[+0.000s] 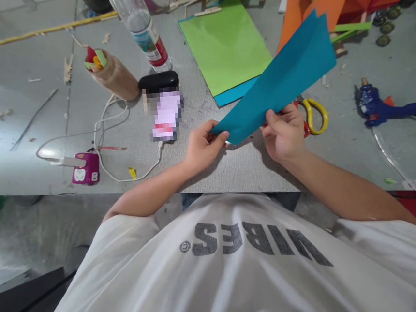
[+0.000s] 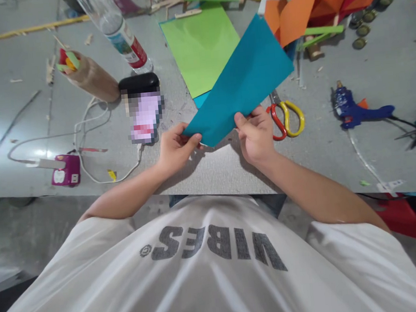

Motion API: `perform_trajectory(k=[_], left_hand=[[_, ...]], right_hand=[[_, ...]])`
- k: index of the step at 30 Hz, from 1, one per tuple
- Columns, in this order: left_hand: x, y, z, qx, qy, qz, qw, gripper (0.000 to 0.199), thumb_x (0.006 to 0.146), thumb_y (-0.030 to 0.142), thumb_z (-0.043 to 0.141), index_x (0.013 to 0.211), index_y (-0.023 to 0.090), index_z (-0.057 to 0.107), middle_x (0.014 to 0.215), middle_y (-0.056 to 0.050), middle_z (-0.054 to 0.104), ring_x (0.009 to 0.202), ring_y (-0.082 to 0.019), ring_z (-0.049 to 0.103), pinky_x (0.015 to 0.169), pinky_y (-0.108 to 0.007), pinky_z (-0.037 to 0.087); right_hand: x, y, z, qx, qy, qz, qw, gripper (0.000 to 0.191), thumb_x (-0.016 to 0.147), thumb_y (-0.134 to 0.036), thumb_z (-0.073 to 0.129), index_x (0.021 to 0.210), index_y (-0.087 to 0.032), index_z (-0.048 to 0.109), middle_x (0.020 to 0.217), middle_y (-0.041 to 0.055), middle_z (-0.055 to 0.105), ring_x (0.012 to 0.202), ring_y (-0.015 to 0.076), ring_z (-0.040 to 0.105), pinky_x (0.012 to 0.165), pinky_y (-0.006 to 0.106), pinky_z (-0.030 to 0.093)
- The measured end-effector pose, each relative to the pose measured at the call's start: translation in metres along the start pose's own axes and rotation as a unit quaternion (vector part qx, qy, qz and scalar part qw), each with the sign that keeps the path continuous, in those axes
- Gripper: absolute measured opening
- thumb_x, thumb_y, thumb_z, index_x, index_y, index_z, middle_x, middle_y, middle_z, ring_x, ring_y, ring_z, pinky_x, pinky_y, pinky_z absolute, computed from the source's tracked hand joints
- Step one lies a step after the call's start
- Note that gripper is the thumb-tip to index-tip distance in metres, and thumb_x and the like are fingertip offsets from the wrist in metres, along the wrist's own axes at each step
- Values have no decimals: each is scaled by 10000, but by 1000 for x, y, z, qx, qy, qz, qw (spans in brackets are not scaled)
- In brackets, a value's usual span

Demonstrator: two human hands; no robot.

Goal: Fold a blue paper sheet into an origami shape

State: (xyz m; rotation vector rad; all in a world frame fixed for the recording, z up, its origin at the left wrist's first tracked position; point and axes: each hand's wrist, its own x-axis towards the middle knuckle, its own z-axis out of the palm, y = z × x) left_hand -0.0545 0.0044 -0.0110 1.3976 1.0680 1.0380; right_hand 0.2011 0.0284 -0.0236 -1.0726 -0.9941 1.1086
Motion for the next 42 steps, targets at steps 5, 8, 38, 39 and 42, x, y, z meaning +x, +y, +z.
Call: perform_trajectory(k=[5,8,38,39,42], left_hand=[[6,0,-1,-18,68,29,997,697,1018,934,936,1063,271,728,800,15,812,687,-193,821,632,-324,657],[7,-1,-1,-39,83,34,995,735,1001,960,943,1186,281,730,813,30,799,684,-191,816,634,-332,675],[-5,-22,0,55,136,183,972,661,1162,824,854,1616,345,813,1271,-74,920,879,-201,875,703,-320,675],[-5,-23,0,56,137,188,971,653,1164,815,858,1618,348,815,1290,-77,919,884,-202,875,705,-322,676],[-5,-25,-2,61,135,194,970,657,1155,826,867,1610,354,824,1264,-73,908,831,-188,845,699,-330,672]], right_hand=[[2,-2,-12,-103,-27,10,994,798,706,-1144,976,866,-414,696,732,93,651,961,485,778,835,739,650],[3,-1,-13,-111,-31,-5,993,778,714,-1138,977,896,-417,747,781,111,688,980,488,781,817,722,638],[-32,-21,12,-72,-147,76,984,693,785,-980,1094,957,-348,869,957,116,923,802,410,870,778,702,816],[-32,-18,11,-73,-148,75,983,693,793,-980,1089,970,-346,872,971,120,926,816,418,878,788,712,815],[-33,-11,7,-73,-148,72,984,706,794,-985,1085,1044,-354,891,1023,122,943,891,444,908,810,714,815]])
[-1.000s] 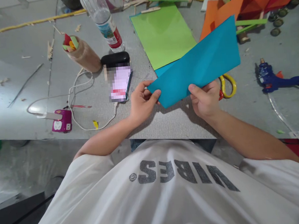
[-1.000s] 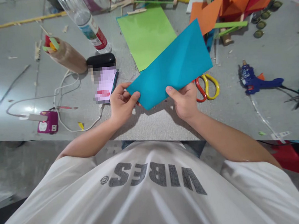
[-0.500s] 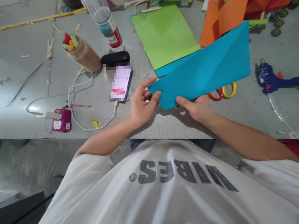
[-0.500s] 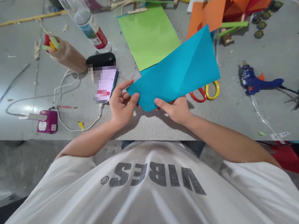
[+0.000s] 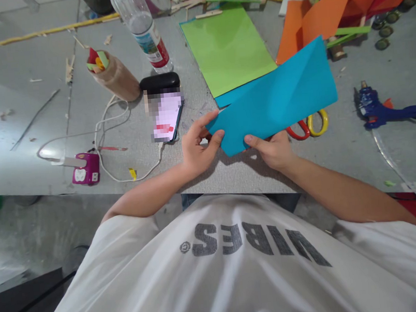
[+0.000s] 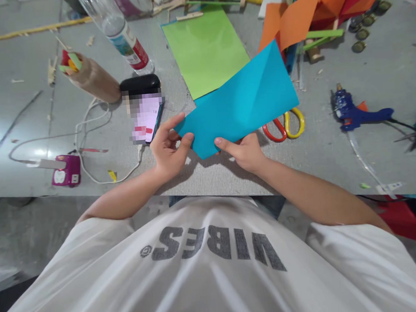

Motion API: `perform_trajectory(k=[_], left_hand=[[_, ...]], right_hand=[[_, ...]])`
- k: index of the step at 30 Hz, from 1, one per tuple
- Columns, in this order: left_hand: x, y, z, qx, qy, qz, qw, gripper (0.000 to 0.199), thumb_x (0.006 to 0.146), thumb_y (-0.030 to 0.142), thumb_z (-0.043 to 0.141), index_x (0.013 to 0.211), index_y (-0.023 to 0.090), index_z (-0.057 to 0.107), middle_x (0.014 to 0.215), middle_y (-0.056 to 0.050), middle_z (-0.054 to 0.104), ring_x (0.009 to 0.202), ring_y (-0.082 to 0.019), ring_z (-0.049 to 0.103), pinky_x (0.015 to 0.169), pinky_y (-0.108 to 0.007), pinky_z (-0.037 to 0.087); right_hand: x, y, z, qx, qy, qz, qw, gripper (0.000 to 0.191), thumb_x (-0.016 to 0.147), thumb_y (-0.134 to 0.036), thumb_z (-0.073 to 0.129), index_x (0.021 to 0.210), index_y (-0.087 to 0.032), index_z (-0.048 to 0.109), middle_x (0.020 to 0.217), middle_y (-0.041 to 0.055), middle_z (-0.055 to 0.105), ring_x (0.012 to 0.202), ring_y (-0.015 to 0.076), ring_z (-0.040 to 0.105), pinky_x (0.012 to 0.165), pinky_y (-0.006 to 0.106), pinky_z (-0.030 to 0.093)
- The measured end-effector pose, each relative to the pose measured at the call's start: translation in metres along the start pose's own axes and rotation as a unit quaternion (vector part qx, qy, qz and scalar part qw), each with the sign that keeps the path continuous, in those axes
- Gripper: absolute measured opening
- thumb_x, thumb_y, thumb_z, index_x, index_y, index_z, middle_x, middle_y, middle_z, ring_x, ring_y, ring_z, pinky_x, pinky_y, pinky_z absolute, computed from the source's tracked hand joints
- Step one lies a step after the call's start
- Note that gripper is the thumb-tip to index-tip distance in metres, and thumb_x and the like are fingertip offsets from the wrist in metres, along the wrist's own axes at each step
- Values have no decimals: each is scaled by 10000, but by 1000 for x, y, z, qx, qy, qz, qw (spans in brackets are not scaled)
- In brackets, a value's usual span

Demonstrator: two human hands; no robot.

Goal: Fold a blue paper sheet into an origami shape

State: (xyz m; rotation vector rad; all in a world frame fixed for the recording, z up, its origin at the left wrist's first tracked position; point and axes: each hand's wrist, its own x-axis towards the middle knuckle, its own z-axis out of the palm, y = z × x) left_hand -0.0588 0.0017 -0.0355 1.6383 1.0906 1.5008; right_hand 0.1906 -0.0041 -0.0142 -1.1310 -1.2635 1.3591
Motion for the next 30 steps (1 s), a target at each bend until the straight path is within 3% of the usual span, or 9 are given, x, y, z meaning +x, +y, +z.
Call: perform_trajectory(k=[6,13,18,22,30], left_hand=[[0,-1,-2,7,-2,-10,1000,697,1132,892,854,1587,363,832,1246,-70,889,867,-205,864,735,-355,701],[0,2,1,26,1,11,1000,644,1169,831,833,1584,338,826,1310,-83,925,813,-166,824,684,-308,651],[-4,3,5,35,2,19,999,603,1191,786,833,1593,336,833,1336,-86,933,848,-174,846,753,-326,694],[-7,3,9,32,0,25,999,597,1203,773,818,1582,313,837,1312,-96,943,871,-181,863,764,-321,703],[-2,4,13,9,58,51,997,448,1204,591,902,1529,286,851,1107,-42,931,774,-127,829,684,-222,616]], right_hand=[[0,3,-1,0,25,-15,1000,712,773,-982,1099,1078,-367,909,1118,124,962,1169,500,930,1026,747,822],[-7,-9,5,-25,-28,23,999,701,798,-973,1088,988,-329,887,978,115,923,926,417,888,877,669,804],[-14,-14,18,-15,-41,40,998,687,753,-915,1143,1017,-331,898,1054,103,933,972,392,867,962,661,796],[-17,-17,25,18,-62,84,994,649,740,-839,1190,890,-304,855,898,83,877,786,335,824,820,594,781],[-13,-26,28,64,-55,133,987,702,599,-795,1260,853,-245,905,796,81,877,617,255,770,596,456,743]])
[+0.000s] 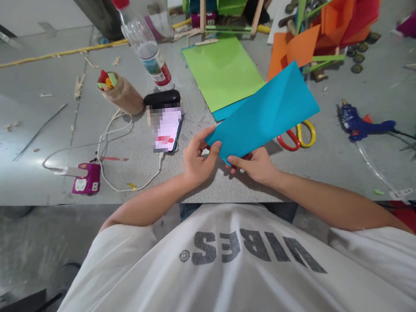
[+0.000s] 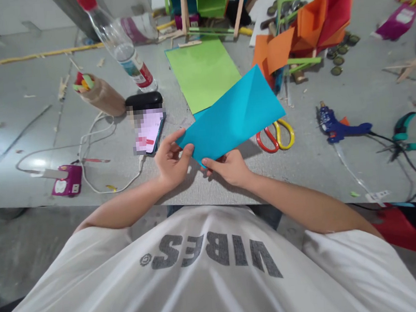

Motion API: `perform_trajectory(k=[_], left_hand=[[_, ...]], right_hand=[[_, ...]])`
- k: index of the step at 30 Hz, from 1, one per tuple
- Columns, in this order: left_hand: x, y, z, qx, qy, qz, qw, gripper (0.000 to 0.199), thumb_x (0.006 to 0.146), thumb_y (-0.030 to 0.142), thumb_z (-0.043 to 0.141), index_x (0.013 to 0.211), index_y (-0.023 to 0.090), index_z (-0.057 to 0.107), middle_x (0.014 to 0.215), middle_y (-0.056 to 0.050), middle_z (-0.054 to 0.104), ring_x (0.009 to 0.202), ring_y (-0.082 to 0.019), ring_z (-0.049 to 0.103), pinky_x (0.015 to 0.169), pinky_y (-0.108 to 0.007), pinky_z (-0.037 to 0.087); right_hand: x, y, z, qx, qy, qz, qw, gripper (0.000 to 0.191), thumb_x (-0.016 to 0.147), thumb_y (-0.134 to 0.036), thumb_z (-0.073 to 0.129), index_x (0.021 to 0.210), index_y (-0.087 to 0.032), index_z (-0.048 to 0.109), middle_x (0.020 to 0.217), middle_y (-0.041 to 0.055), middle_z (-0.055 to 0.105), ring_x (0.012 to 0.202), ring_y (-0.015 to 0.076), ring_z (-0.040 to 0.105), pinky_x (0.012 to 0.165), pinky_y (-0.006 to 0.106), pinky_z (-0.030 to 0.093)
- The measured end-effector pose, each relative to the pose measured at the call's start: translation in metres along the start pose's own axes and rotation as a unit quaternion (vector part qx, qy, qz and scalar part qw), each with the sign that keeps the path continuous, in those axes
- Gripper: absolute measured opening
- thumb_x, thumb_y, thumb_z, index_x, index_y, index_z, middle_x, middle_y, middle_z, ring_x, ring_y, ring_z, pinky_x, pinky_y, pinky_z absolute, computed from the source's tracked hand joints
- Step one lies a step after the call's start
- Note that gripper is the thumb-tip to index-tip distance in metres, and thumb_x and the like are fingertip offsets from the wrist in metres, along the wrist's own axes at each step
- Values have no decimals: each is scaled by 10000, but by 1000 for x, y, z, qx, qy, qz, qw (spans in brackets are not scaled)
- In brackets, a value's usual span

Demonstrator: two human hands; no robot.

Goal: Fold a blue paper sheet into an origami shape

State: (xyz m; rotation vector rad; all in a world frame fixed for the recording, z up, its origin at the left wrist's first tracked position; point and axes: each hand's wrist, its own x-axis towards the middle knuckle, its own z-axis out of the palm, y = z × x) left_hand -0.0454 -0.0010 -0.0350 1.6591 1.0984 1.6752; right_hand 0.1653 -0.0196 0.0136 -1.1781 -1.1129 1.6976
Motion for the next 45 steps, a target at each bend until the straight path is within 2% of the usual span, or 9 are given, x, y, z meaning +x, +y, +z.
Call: perform_trajectory(k=[8,11,17,26,30,35,41,43,45], left_hand=[[8,-3,1,-24,4,-75,997,614,1171,755,895,1507,249,805,922,-7,841,676,-116,743,606,-224,568],[9,-1,1,-35,-2,-98,995,667,1143,802,901,1502,249,800,950,-20,845,711,-137,765,625,-250,598],[13,-2,1,-60,-8,-129,990,700,1112,823,930,1504,260,788,909,-10,810,731,-159,763,643,-283,612],[16,-7,-1,-58,-27,-88,994,659,1126,789,932,1485,260,775,933,-20,811,727,-157,770,627,-272,591],[15,-9,-1,-59,-28,-68,996,600,1159,735,921,1491,260,766,888,3,788,680,-134,731,598,-248,554],[17,-11,0,-55,-23,-56,997,595,1164,741,916,1492,268,767,919,-8,796,671,-127,714,577,-250,534],[17,-12,0,-69,-24,-62,995,601,1150,734,933,1492,269,768,930,-8,810,682,-128,728,588,-245,548],[16,-12,-1,-69,-26,-82,994,651,1127,784,933,1487,268,770,919,-6,802,692,-135,734,596,-253,553],[15,-11,-1,-74,-41,-102,991,699,1108,829,926,1491,265,771,911,-6,800,691,-139,728,601,-256,548]], right_hand=[[3,-3,-6,-42,-44,4,998,841,757,-1046,1061,731,-225,880,717,121,844,579,229,749,584,407,699],[4,-3,-9,-69,-38,-25,997,861,796,-1088,998,699,-246,844,673,99,802,570,218,693,567,395,606],[14,-2,-19,-101,55,-127,985,944,834,-1079,980,546,-291,548,536,-14,460,592,154,371,603,393,363],[43,-4,-42,23,177,-162,971,1024,676,-1068,1079,591,-313,392,549,-62,344,565,131,313,581,371,326],[53,-14,-53,31,210,-189,959,1019,702,-1067,1063,630,-324,368,549,-84,298,528,123,280,537,369,260],[64,-19,-77,33,220,-229,948,1018,784,-1012,1056,631,-319,327,571,-87,241,519,121,241,530,388,275],[74,-15,-107,47,218,-276,935,844,935,-822,1052,657,-345,414,602,-59,329,515,162,313,501,429,392],[74,-14,-104,75,233,-273,930,730,893,-777,1084,688,-354,526,622,-51,432,526,174,406,504,422,462],[70,-13,-94,100,243,-263,928,594,827,-779,1107,802,-361,686,717,-26,634,639,217,633,574,421,595]])
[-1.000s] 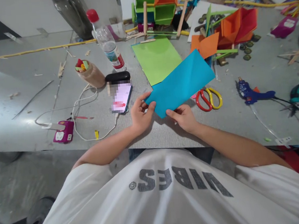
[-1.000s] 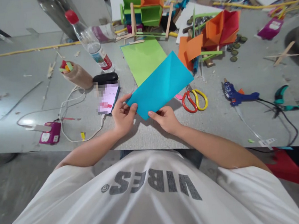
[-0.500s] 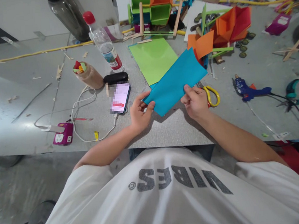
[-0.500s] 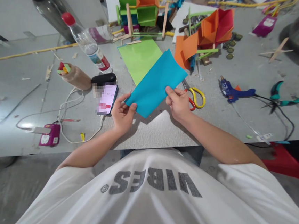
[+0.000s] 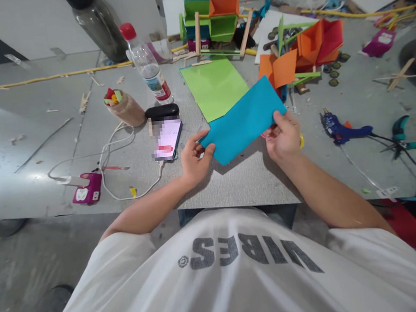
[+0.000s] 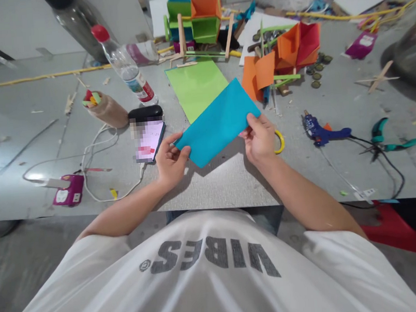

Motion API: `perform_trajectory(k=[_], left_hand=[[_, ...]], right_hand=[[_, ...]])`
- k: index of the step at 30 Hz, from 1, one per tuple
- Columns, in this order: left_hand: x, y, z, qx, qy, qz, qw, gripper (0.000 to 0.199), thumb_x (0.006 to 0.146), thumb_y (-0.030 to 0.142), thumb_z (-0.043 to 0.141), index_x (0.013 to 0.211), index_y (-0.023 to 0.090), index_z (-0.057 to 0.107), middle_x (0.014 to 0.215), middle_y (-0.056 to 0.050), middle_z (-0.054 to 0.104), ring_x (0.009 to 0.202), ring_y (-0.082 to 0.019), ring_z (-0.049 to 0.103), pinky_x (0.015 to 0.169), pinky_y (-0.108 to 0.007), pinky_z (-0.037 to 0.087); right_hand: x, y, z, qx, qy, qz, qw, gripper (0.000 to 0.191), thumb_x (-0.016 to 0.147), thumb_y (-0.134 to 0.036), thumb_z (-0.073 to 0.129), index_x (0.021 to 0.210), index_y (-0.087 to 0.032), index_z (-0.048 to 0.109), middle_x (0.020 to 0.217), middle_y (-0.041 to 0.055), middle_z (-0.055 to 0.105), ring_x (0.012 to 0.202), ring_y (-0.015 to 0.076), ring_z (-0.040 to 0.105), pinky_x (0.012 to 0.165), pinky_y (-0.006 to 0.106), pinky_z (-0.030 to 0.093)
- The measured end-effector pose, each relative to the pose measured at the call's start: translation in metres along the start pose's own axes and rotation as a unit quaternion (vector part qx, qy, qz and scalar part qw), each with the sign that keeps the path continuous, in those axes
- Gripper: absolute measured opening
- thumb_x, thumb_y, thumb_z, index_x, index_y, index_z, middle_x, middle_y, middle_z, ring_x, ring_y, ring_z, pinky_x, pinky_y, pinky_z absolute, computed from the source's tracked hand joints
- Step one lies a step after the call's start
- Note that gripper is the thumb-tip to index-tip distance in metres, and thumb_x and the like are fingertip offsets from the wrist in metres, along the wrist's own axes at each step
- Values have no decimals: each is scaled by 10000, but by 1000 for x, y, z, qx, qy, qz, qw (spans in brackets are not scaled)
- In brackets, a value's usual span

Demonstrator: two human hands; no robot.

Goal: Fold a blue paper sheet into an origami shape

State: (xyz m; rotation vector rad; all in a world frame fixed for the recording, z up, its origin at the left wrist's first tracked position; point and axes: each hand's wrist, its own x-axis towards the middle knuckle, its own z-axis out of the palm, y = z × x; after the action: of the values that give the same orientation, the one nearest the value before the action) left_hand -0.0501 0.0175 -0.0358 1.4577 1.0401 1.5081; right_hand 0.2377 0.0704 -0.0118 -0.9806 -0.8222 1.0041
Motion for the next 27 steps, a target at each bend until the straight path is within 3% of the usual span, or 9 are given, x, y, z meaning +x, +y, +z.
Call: perform_trajectory(k=[3,5,7,12,15,18,22,25,27], left_hand=[[-1,6,-1,2,-37,-25,999,721,1091,845,927,1482,253,804,929,-16,822,684,-130,700,612,-255,532],[0,12,-3,19,-50,-37,998,696,1063,846,952,1391,239,857,997,-53,869,759,-147,740,679,-276,581],[5,19,-7,16,-71,-65,995,692,1012,868,984,1255,226,892,1083,-99,914,885,-190,811,786,-320,651],[21,29,-17,-79,-242,-228,940,768,910,891,1059,1199,194,914,957,-84,881,789,-203,771,705,-331,594],[23,28,-16,-93,-276,-272,917,750,912,867,1081,1201,196,914,870,-51,838,733,-189,741,675,-322,572],[18,26,-10,-116,-289,-299,902,766,899,846,1106,1264,201,911,1019,-99,923,843,-248,857,768,-382,698],[11,22,-4,-117,-248,-281,920,817,911,898,1068,1275,186,902,1194,-154,973,1002,-318,931,897,-463,775],[9,18,-3,-75,-162,-223,958,818,952,942,999,1285,204,882,1198,-132,971,1012,-295,902,883,-427,749],[9,16,-3,-35,-119,-187,975,782,1004,949,936,1271,217,871,1194,-121,964,1013,-281,878,861,-402,722]], right_hand=[[-17,-5,13,-19,-10,24,999,629,780,-837,1088,1104,-349,860,1148,79,920,1205,379,904,902,541,798],[-25,-9,18,-55,-13,47,997,751,750,-833,1092,1280,-341,892,1430,130,938,1494,456,859,1139,652,797],[-29,-12,21,-83,-10,70,994,825,718,-791,1105,1373,-333,899,1560,147,918,1572,488,830,1272,706,750],[-35,-14,20,-131,-49,82,987,745,651,-705,1140,1232,-293,922,1447,150,962,1477,505,860,1295,725,721],[-45,-17,21,-154,-130,132,970,691,654,-626,1196,1195,-288,931,1342,130,983,1327,473,902,1217,699,754],[-56,-22,23,-176,-177,160,955,681,663,-591,1217,1197,-274,938,1279,120,989,1209,440,916,1129,660,776],[-61,-25,27,-190,-189,153,951,585,709,-617,1188,1058,-235,916,1075,111,955,941,332,859,863,506,752],[-63,-25,31,-185,-236,196,934,568,733,-660,1166,969,-229,882,845,57,853,687,219,682,606,382,583],[-67,-24,35,-177,-265,210,924,589,741,-708,1155,927,-236,856,767,28,790,633,185,600,568,358,517]])
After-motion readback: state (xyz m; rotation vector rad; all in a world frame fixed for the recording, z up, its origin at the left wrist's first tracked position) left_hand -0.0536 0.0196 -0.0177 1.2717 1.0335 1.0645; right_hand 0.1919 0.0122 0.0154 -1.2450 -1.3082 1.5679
